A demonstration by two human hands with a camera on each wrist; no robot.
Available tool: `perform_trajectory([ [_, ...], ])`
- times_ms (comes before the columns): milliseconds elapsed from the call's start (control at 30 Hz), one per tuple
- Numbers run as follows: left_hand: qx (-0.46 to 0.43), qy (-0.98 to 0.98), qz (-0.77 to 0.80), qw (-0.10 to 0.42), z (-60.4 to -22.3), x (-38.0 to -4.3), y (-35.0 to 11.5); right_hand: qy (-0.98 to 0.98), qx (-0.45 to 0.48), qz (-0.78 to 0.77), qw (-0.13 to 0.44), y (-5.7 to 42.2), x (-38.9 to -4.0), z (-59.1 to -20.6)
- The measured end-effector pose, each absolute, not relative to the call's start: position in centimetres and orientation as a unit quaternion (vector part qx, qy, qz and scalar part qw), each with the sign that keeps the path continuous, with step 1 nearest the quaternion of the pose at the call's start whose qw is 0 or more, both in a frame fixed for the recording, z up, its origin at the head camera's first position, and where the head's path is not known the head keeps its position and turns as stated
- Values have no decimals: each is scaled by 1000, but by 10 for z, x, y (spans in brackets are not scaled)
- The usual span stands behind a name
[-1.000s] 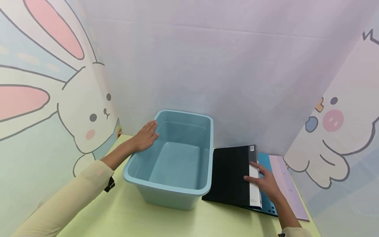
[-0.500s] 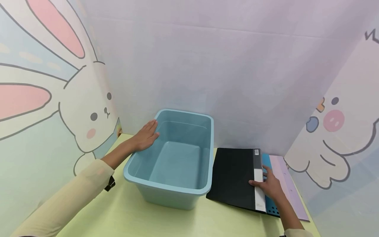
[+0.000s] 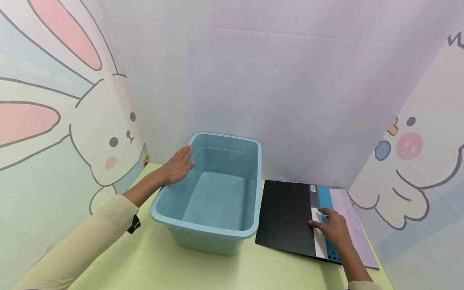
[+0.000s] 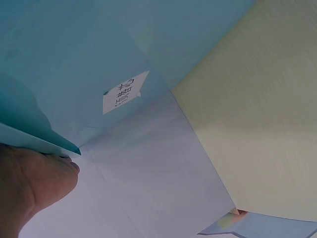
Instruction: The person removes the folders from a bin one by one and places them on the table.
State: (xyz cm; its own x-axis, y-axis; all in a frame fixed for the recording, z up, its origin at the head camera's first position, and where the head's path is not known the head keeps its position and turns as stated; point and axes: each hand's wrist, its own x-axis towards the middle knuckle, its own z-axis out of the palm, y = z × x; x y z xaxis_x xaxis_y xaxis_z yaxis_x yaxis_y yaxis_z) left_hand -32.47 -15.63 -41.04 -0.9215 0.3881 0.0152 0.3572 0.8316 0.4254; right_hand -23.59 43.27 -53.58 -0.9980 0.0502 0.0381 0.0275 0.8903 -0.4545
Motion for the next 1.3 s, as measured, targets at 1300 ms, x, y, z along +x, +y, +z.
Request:
perform_trajectory([
  [1300, 202, 952, 229, 31, -412, -324, -158, -950, -34, 270, 153, 417, -220, -541],
])
